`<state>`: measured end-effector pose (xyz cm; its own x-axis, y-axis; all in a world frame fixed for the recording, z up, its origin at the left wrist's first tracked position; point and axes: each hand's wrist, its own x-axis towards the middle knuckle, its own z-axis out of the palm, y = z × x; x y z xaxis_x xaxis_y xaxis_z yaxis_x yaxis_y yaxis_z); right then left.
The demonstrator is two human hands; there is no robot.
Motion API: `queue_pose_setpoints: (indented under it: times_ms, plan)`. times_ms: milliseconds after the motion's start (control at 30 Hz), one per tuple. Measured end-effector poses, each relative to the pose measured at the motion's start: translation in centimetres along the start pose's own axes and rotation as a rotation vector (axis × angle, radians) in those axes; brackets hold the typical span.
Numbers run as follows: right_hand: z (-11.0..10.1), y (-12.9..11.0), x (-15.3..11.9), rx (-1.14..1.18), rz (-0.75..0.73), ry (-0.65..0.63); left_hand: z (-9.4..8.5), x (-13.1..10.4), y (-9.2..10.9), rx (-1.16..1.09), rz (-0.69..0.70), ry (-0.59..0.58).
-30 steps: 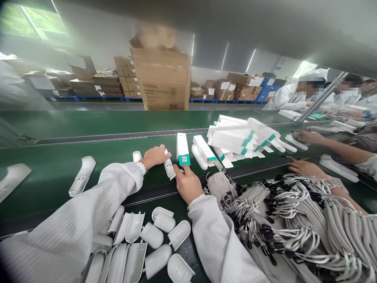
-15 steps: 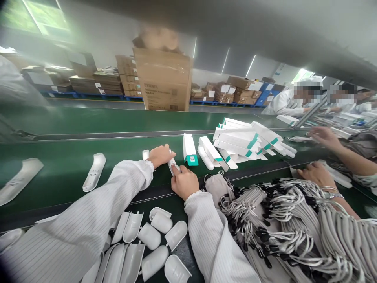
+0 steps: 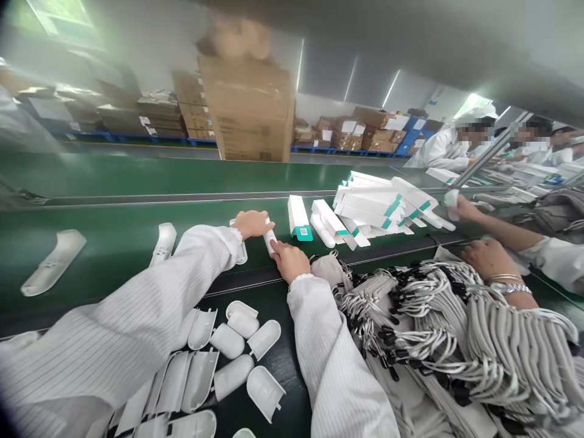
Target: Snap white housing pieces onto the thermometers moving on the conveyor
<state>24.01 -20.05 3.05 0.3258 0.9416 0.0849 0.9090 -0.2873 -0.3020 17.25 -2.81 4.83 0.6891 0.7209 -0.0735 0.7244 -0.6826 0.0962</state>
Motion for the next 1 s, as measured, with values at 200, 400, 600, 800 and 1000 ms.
queue_pose_setpoints:
  times_ms: [200, 400, 600, 800, 1000]
  plan:
    - [-5.0, -1.4, -5.6, 0.173, -0.171, -0.117, -2.2, -1.9, -4.6, 0.054, -0.04, 0.172]
    - [-4.1, -1.6, -8.1, 0.138, -0.369, -0.48, 0.8, -2.6, -6.9, -0.141, -0.093, 0.03]
    - [-3.3, 0.9, -3.2, 0.387, -0.013, -0.123, 3.4, -1.5, -5.6, -0.208, -0.115, 0.17]
    - [1.1, 0.4, 0.1, 0.114, 0.038, 0.315, 4.1, -0.9, -4.3, -0.226, -0.107, 0.199]
    - [3.0, 1.1, -1.1, 0.114, -0.205, 0.236, 4.5, -0.1, -2.6, -0.219, -0.108, 0.233]
